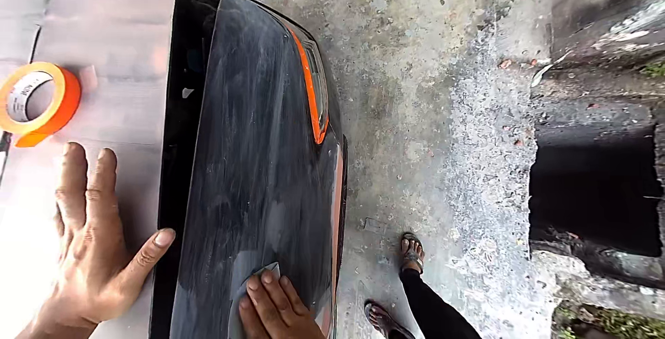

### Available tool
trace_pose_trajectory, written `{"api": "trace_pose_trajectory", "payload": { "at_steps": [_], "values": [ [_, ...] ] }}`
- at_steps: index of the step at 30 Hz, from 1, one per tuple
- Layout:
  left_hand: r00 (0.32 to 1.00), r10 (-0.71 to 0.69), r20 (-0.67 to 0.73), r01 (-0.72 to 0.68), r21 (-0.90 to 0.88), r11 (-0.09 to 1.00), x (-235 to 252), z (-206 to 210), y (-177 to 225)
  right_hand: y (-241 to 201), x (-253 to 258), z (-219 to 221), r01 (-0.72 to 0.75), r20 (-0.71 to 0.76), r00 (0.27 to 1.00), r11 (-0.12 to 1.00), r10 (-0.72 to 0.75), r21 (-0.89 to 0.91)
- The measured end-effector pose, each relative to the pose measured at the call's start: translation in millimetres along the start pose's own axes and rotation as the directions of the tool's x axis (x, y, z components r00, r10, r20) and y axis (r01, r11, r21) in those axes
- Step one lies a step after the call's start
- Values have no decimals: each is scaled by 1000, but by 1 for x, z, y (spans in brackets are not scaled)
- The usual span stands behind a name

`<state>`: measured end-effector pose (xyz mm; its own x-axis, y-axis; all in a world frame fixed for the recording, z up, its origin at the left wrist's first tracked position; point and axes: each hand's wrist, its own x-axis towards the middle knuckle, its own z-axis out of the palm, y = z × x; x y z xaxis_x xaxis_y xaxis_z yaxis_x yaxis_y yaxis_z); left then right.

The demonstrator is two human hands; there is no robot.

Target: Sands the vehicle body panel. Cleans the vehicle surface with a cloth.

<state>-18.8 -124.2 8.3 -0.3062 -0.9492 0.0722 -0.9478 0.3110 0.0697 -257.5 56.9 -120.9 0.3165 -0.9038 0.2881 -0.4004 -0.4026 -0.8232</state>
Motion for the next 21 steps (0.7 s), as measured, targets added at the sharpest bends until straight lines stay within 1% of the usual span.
{"api": "trace_pose_trajectory", "payload": {
  "at_steps": [1, 2, 3, 4, 6, 8, 9, 10, 11, 13, 14, 15, 17, 19, 21],
  "values": [
    [1000, -4, 2, 4, 3, 1000, -1, -1, 1, 5, -1, -3, 63, 37, 997, 998, -63, 6],
    [1000, 0, 1, 0, 5, 1000, -1, -1, 1, 18, 14, -10, 116, 60, 992, 993, -116, -8],
    [1000, 9, -2, -9, 2, 1000, 1, -2, 0, 35, 39, -20, 141, 75, 988, 989, -138, -39],
    [1000, 18, -7, -18, -4, 1000, 2, -1, -2, 55, 70, -31, 131, 75, 989, 989, -126, -75],
    [1000, 16, -6, -16, -11, 1000, 0, 1, -4, 97, 130, -48, 41, 13, 999, 992, -40, -123],
    [1000, -3, 5, 3, -2, 1000, -2, 0, -1, 124, 169, -58, -86, -103, 992, 989, 73, -123],
    [1000, -8, 8, 8, 0, 1000, -3, 0, 0, 126, 172, -60, -140, -126, 984, 984, 127, -108],
    [1000, -10, 10, 10, -2, 1000, -4, 0, 1, 122, 163, -59, -170, -129, 979, 982, 158, -82],
    [1000, -9, 12, 9, -6, 1000, -3, 0, 0, 116, 144, -55, -169, -121, 979, 984, 161, -54],
    [1000, -7, 28, 8, -19, 1000, 0, -2, 0, 112, 90, -42, -112, -91, 990, 993, 108, -48],
    [999, -9, 40, 10, -16, 1000, 0, -3, 0, 116, 70, -38, -70, -77, 995, 995, 65, -69],
    [999, -12, 51, 13, -10, 1000, 1, -5, 0, 125, 64, -37, -38, -62, 998, 995, 32, -88],
    [998, -10, 61, 10, -2, 1000, 3, -6, 1, 147, 83, -40, -19, -92, 996, 996, 11, -88],
    [997, 5, 71, -4, -11, 1000, -1, -6, 4, 154, 103, -41, -72, -143, 987, 997, 69, -17],
    [997, 2, 77, -1, -14, 1000, 1, -7, 6, 150, 99, -40, -139, -169, 975, 990, 143, 38]
  ]
}}
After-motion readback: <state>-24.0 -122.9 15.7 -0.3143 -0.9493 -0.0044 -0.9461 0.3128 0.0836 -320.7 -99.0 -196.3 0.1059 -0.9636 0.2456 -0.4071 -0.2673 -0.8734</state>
